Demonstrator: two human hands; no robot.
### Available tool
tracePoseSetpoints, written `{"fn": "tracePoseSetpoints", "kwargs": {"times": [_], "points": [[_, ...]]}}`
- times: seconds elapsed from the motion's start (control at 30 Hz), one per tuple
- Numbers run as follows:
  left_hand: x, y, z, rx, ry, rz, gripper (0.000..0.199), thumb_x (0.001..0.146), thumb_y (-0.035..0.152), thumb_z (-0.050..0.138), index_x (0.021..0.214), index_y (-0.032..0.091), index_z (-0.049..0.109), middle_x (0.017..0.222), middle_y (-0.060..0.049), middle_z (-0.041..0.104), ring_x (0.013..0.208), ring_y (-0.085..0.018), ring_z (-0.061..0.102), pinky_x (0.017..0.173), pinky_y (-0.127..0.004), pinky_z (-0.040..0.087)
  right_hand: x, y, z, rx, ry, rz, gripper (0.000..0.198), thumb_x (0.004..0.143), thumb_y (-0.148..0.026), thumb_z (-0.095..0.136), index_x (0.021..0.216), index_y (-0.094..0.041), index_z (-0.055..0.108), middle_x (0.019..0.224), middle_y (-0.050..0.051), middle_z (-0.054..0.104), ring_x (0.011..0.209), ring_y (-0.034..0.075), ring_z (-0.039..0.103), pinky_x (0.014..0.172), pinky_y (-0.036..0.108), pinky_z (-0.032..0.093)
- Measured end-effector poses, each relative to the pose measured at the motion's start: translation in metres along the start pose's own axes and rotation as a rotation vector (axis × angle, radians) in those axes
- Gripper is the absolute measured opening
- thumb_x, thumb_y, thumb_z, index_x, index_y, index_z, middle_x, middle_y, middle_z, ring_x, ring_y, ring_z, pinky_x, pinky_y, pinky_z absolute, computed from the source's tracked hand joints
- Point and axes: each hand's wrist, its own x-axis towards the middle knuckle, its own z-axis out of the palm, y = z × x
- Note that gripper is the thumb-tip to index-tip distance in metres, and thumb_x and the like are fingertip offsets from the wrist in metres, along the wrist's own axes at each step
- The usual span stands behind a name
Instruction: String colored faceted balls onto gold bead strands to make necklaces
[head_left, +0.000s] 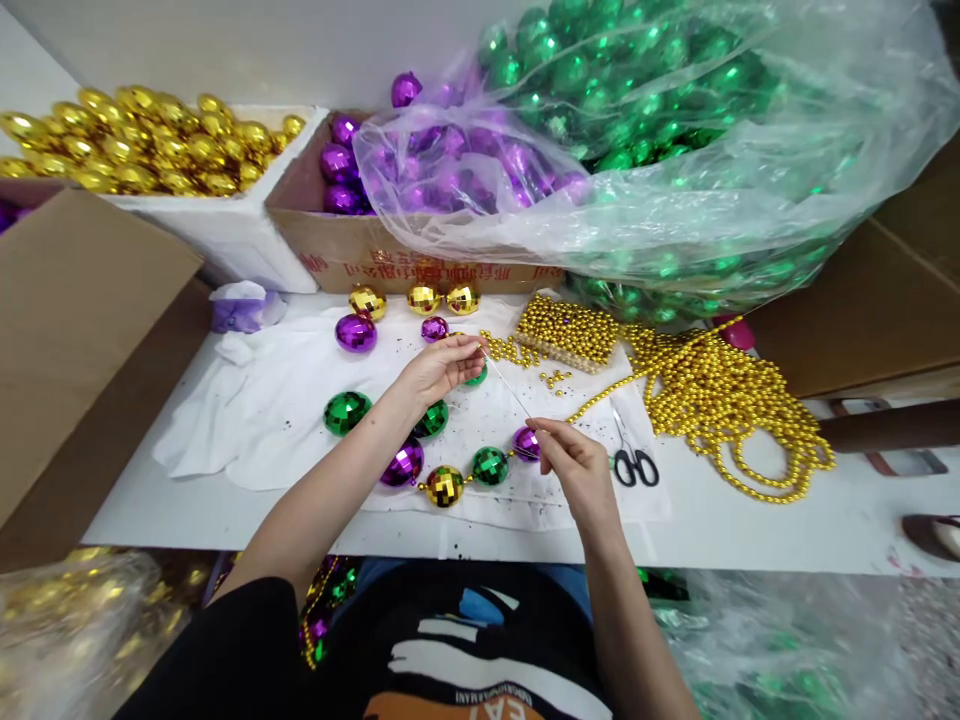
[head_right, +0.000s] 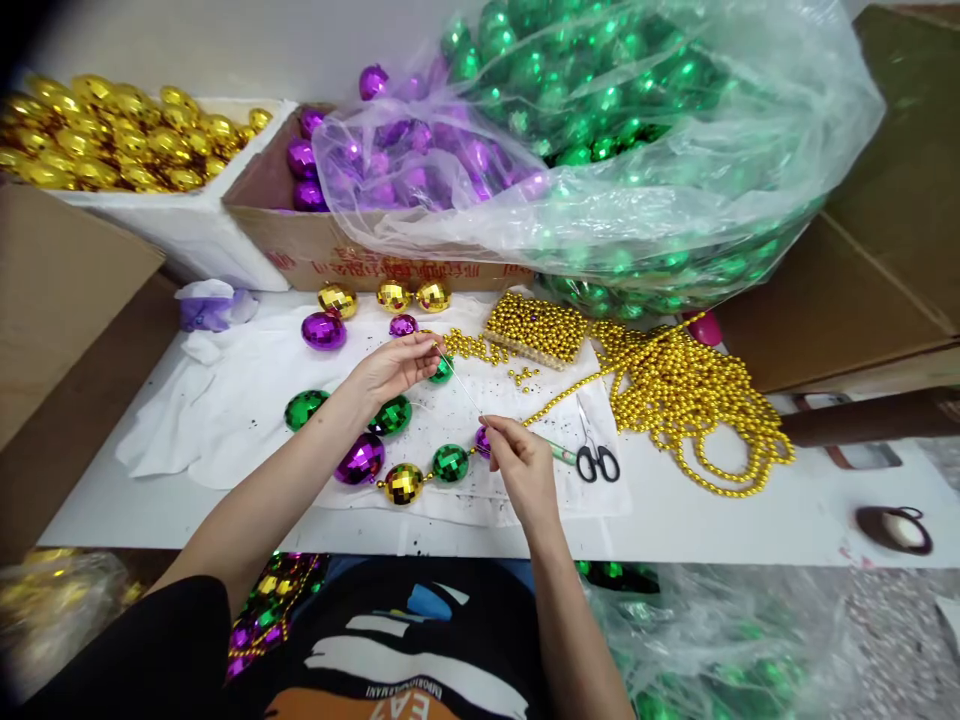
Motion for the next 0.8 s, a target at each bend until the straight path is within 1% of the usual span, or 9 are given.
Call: {"fn": "tracePoseSetpoints", "kwargs": {"times": [0.2,0.33,0.47,0.53,0.57,0.63,0.7,0.73,0.8], "points": [[-0.009,0.004,-0.003,-0.004,0.015,0.016,0.010,0.086,0.006,0.061,0.090,0.013,0.068,0.077,-0.002,0.070,0.063,-0.007,0.064,0.065,-0.019,0.052,-0.004,-0.002,0.002,-0.010,-0.010,0.016,0.027,0.080,-0.038,0.066,0.096,-0.019,0.076,0.053,-0.003,0.053,0.051,0.013,0.046,0.054,0.028,0.037],[-0.014,0.000,-0.004,-0.024,-0.021,0.011,0.011,0.081,0.006,0.068,0.089,0.013,0.068,0.075,0.000,0.068,0.061,-0.006,0.062,0.063,-0.019,0.051,0.000,-0.004,0.013,-0.019,-0.039,-0.008,0.027,0.081,-0.040,0.064,0.095,-0.019,0.075,0.053,-0.003,0.052,0.051,0.013,0.046,0.052,0.027,0.038],[-0.023,-0.010,0.005,0.068,-0.110,0.031,0.015,0.076,0.023,0.078,0.085,0.014,0.069,0.083,-0.003,0.071,0.065,-0.008,0.062,0.065,-0.022,0.050,0.015,-0.009,0.028,-0.053,-0.096,-0.073,0.028,0.085,-0.042,0.059,0.097,-0.019,0.069,0.053,-0.004,0.051,0.049,0.013,0.047,0.051,0.027,0.038],[-0.030,-0.008,0.013,0.174,-0.116,0.140,0.020,0.078,0.033,0.077,0.083,0.015,0.072,0.091,-0.006,0.073,0.074,-0.011,0.064,0.068,-0.024,0.049,0.023,-0.018,0.030,-0.183,-0.091,-0.165,0.031,0.088,-0.044,0.057,0.105,-0.020,0.067,0.058,-0.003,0.056,0.054,0.015,0.051,0.055,0.028,0.041],[-0.034,-0.004,0.017,0.232,-0.113,0.218,0.020,0.079,0.035,0.075,0.083,0.016,0.074,0.097,-0.007,0.073,0.082,-0.012,0.065,0.072,-0.024,0.049,0.026,-0.025,0.030,-0.268,-0.070,-0.237,0.033,0.089,-0.045,0.058,0.110,-0.021,0.067,0.066,0.000,0.062,0.061,0.017,0.055,0.060,0.029,0.044],[-0.042,0.009,0.024,0.342,-0.122,0.371,0.017,0.082,0.035,0.072,0.082,0.019,0.077,0.108,-0.006,0.073,0.102,-0.015,0.063,0.086,-0.027,0.048,0.033,-0.043,0.028,-0.431,-0.020,-0.411,0.038,0.088,-0.046,0.061,0.119,-0.024,0.065,0.094,0.006,0.070,0.086,0.023,0.061,0.077,0.036,0.048],[-0.048,0.023,0.031,0.418,-0.154,0.473,0.014,0.084,0.032,0.070,0.081,0.021,0.078,0.115,-0.004,0.071,0.116,-0.018,0.059,0.100,-0.030,0.044,0.038,-0.063,0.028,-0.514,0.008,-0.564,0.036,0.088,-0.045,0.062,0.119,-0.026,0.067,0.117,0.009,0.068,0.109,0.028,0.057,0.094,0.043,0.044],[-0.051,0.029,0.034,0.440,-0.174,0.507,0.014,0.085,0.031,0.069,0.080,0.022,0.078,0.117,-0.004,0.070,0.119,-0.018,0.058,0.103,-0.031,0.042,0.040,-0.071,0.029,-0.522,-0.002,-0.613,0.030,0.089,-0.043,0.061,0.114,-0.026,0.069,0.120,0.008,0.067,0.114,0.028,0.055,0.098,0.044,0.042],[-0.055,0.039,0.038,0.457,-0.196,0.569,0.015,0.088,0.030,0.067,0.082,0.023,0.078,0.118,-0.003,0.070,0.119,-0.018,0.058,0.105,-0.033,0.041,0.044,-0.083,0.033,-0.470,-0.064,-0.625,0.019,0.091,-0.037,0.059,0.097,-0.025,0.072,0.109,0.007,0.070,0.107,0.026,0.058,0.095,0.042,0.043]]}}
